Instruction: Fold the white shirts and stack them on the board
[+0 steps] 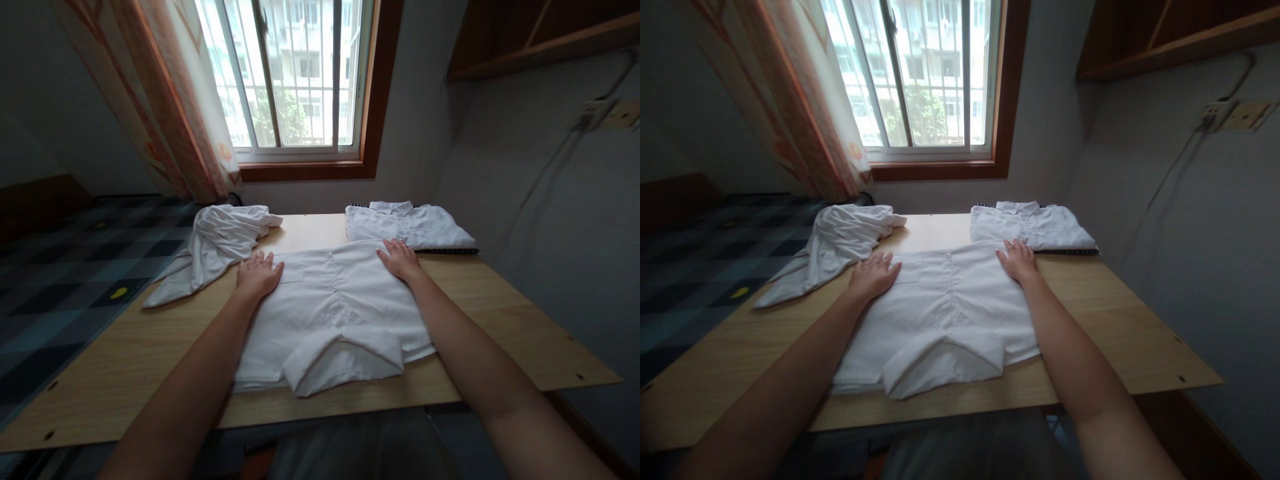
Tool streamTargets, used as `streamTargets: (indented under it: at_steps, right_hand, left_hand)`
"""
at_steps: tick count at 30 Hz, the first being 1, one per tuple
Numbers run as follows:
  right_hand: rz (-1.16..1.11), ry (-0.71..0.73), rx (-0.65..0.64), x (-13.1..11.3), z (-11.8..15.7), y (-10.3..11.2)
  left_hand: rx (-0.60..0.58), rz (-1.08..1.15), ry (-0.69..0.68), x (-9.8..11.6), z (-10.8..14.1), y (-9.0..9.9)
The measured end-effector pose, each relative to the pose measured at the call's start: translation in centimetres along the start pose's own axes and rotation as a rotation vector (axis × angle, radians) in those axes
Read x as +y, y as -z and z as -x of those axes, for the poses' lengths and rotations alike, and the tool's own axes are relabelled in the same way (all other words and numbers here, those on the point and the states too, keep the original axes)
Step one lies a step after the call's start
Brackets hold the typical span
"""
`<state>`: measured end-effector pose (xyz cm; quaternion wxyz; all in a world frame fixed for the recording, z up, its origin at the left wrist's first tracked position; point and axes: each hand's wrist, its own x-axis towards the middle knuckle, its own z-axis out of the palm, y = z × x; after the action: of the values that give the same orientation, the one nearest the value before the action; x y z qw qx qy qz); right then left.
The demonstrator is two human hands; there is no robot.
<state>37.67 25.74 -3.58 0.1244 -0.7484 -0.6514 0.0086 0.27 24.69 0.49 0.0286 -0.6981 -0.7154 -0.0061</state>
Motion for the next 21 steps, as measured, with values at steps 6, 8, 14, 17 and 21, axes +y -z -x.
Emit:
streamTargets:
  at_steps: [6, 8, 14, 17, 21]
  right_hand:
    - [-0.004, -0.008, 0.037, 0.8, -0.4, -0.7]
    - [0.003, -0.01, 0.053, 0.7, -0.3, -0.8]
    - [0.017, -0.026, 0.095, 0.2, 0.0, -1.0]
    - [0.011, -0.034, 0.089, 0.1, 0.0, -1.0]
    - [0.001, -0.042, 0.081, 0.0, 0.0, -0.9]
  left_hand:
    - [0.046, 0.06, 0.02, -0.7, -0.3, 0.0]
    - [0.084, 0.052, 0.106, -0.6, -0.3, -0.3]
    - [0.443, -0.014, -0.152, 2.1, 1.0, -0.4]
    - [0.406, 0.024, -0.442, 4.8, 0.9, 0.1]
    - [0.257, 0.068, -0.572, 8.4, -0.5, 0.1]
